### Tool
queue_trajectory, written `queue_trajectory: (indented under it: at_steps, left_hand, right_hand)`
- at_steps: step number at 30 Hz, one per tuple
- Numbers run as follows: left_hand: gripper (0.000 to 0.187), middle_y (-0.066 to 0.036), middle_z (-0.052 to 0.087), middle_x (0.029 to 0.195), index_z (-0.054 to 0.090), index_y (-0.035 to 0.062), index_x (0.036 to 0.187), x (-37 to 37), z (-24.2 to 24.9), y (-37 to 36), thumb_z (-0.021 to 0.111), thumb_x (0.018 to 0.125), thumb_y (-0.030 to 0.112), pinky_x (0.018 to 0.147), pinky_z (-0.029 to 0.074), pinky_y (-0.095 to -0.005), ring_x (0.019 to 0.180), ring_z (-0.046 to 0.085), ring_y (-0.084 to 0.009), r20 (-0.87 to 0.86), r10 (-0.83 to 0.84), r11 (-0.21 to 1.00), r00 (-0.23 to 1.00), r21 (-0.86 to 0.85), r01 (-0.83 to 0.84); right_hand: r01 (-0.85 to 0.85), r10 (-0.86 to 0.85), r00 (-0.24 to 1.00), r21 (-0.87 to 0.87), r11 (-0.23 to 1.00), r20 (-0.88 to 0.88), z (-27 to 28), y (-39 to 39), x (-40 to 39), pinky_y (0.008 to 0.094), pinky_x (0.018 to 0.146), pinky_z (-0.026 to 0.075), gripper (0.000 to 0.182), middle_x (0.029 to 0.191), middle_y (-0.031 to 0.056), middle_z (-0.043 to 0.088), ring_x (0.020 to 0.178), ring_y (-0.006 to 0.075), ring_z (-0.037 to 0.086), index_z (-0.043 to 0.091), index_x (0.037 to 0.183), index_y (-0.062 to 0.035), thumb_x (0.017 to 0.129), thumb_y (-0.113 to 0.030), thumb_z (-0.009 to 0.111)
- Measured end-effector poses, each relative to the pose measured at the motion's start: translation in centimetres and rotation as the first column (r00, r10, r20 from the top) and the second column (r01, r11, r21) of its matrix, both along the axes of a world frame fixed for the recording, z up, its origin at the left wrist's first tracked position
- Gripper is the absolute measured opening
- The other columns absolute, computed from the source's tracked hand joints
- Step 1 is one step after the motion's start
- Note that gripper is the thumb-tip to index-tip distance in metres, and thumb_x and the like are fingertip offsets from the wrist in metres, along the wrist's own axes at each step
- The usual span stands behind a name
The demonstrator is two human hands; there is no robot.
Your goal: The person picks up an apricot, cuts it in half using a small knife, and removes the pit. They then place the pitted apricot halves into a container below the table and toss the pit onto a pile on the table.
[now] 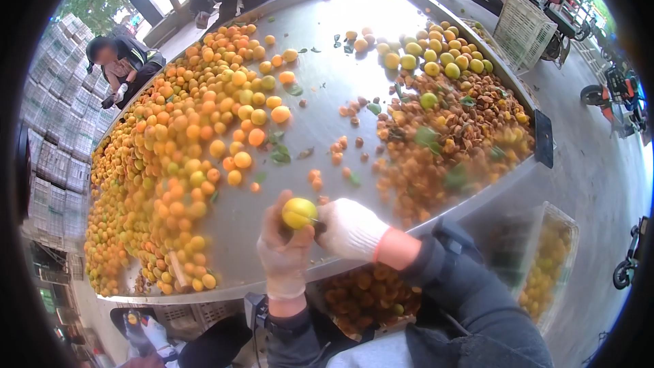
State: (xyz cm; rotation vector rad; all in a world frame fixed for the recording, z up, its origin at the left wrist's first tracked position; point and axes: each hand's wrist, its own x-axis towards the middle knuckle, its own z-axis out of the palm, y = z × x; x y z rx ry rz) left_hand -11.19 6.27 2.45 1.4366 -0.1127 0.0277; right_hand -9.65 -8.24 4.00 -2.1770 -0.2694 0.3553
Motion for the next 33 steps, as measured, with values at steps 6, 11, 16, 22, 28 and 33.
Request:
queue_trajectory:
  at_steps: [6,11,16,22,28,33]
  left_hand:
    - [0.059,-0.012,0.062,0.113,0.053,-0.0037,0.125,-0.1,0.2,0.2,0.081,0.076,0.013,0.090,0.049,-0.0296,0.103,0.060,-0.0180,-0.191,-0.073,0.972,0.979,-0.232,0.027]
    - [0.060,-0.013,0.061,0.116,0.053,-0.0043,0.124,0.1,0.3,0.4,0.082,0.076,0.016,0.089,0.051,-0.0313,0.103,0.061,-0.0199,0.306,-0.008,0.779,0.952,0.599,-0.186]
    - [0.057,-0.011,0.060,0.120,0.054,-0.0010,0.124,0.5,-0.2,0.0,0.079,0.080,0.024,0.090,0.050,-0.0344,0.102,0.061,-0.0215,-0.012,-0.086,0.926,0.996,-0.369,0.076]
    - [0.052,-0.011,0.062,0.116,0.056,0.0019,0.122,0.0,0.6,0.7,0.079,0.079,0.022,0.091,0.049,-0.0314,0.101,0.062,-0.0193,0.048,-0.014,0.989,0.999,0.147,0.007]
    - [0.054,-0.009,0.063,0.112,0.055,0.0018,0.121,-0.1,0.9,0.5,0.082,0.074,0.009,0.091,0.049,-0.0306,0.100,0.063,-0.0188,0.131,0.050,0.968,0.990,0.238,-0.080]
    - [0.054,-0.008,0.063,0.112,0.056,0.0002,0.121,0.0,0.4,-0.1,0.082,0.074,0.008,0.089,0.050,-0.0293,0.098,0.064,-0.0184,-0.105,-0.007,0.906,0.994,-0.421,-0.038]
  right_hand:
    - [0.019,-0.010,0.990,-0.061,0.998,0.143,-0.4,0.4,-0.7,0.0418,0.064,0.050,0.017,0.074,0.0193,0.064,0.071,0.0388,0.063,0.066,0.091,-0.0057,0.077,-0.014,0.061]
    - [0.011,-0.002,0.993,-0.075,0.997,0.120,-0.8,0.7,-0.3,0.0414,0.064,0.050,0.016,0.075,0.0180,0.065,0.072,0.0379,0.063,0.067,0.090,-0.0084,0.076,-0.013,0.062]
    - [0.036,-0.037,0.977,0.008,0.999,0.209,-0.1,0.8,-0.4,0.0412,0.064,0.050,0.017,0.075,0.0171,0.064,0.071,0.0371,0.063,0.068,0.092,-0.0102,0.075,-0.012,0.064]
    - [0.049,-0.036,0.980,-0.062,0.997,0.193,-0.5,1.0,-0.5,0.0408,0.063,0.050,0.017,0.075,0.0171,0.064,0.071,0.0366,0.063,0.068,0.091,-0.0093,0.075,-0.012,0.064]
    - [-0.095,0.091,0.983,0.018,0.995,0.162,-1.7,1.1,0.3,0.0413,0.062,0.049,0.014,0.073,0.0172,0.063,0.070,0.0375,0.062,0.066,0.087,-0.0084,0.073,-0.011,0.066]
    - [0.006,-0.014,0.973,0.036,0.999,0.232,-1.6,1.1,0.1,0.0394,0.065,0.051,0.022,0.076,0.0153,0.063,0.075,0.0377,0.063,0.064,0.092,-0.0084,0.070,-0.010,0.069]
